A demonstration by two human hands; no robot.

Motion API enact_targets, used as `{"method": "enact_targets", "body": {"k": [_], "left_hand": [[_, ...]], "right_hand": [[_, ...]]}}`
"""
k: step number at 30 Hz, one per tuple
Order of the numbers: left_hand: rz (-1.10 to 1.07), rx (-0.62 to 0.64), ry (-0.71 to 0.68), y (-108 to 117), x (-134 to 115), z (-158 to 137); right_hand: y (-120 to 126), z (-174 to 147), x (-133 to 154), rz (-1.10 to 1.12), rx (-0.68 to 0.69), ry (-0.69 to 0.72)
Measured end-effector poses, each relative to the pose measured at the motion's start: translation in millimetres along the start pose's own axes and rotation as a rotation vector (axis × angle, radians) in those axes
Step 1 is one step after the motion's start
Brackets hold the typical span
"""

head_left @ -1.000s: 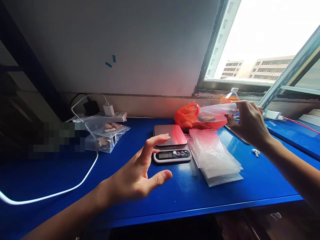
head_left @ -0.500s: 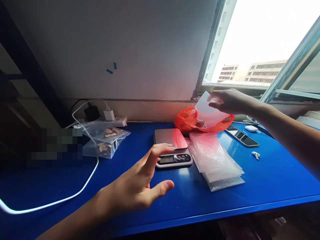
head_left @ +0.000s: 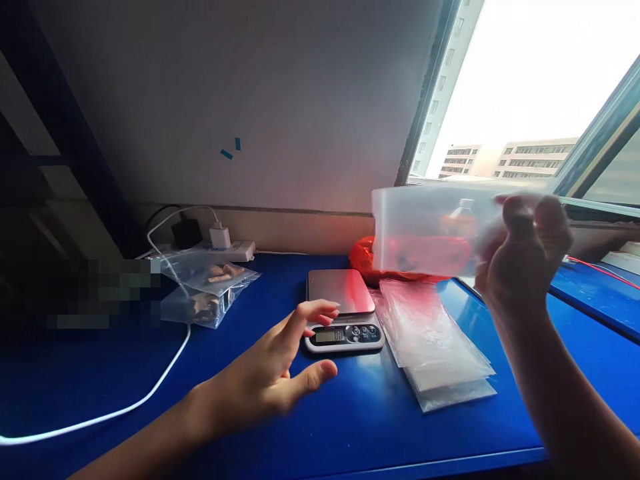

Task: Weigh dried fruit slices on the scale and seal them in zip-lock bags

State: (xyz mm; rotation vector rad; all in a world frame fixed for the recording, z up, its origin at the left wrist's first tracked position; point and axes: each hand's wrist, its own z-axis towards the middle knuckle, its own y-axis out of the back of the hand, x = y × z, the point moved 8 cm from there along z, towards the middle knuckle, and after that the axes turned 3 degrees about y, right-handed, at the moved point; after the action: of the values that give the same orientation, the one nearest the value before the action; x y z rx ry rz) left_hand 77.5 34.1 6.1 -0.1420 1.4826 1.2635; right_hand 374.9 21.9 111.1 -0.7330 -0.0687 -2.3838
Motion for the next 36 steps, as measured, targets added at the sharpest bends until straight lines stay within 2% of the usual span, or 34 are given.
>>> {"method": "enact_targets", "body": {"k": [2,3,5,8,10,12,14,16,20,24,26,29,32,34,36], "left_hand": [[-0.073,-0.047,0.006,3,3,3],[-0.103,-0.076,0.013,6,3,5],[-0.151,-0.134,0.041,11,5,9],[-0.207,-0.198,0.085,21,12,15],[-0.226,-0.284,0.103,35,21,18],[-0.232,-0.424,0.114,53,32,18],[-0.250,-0.527,0.129,68,45,17],[-0.272,-0.557,0.162,75,55,18],[-0.286,-0.474,0.189,71,60,21],[-0.376,-0.219,0.240,50,57,26],[-0.391,-0.055,0.244,37,51,25],[-0.313,0.122,0.209,19,41,22],[-0.230,0.210,0.190,4,34,21],[-0.195,0.236,0.168,-4,31,21],[-0.192,0.256,0.146,-8,31,22]], "right_hand": [[-13,-33,11,0.300,0.135,-0.092],[-18,-49,20,0.358,0.201,-0.107],[-28,-78,36,0.369,0.369,-0.142],[-38,-100,51,0.322,0.520,-0.128],[-48,-106,46,0.331,0.613,-0.194],[-59,-112,33,0.385,0.690,-0.339],[-67,-117,18,0.438,0.725,-0.477],[-69,-120,10,0.487,0.724,-0.546],[-64,-117,9,0.527,0.724,-0.537],[-61,-109,20,0.686,0.777,-0.524],[-66,-114,25,0.755,0.859,-0.579],[-79,-138,27,0.615,1.056,-0.622],[-88,-169,29,0.391,1.287,-0.577],[-90,-181,34,0.378,1.384,-0.532],[-88,-182,39,0.439,1.401,-0.504]]}}
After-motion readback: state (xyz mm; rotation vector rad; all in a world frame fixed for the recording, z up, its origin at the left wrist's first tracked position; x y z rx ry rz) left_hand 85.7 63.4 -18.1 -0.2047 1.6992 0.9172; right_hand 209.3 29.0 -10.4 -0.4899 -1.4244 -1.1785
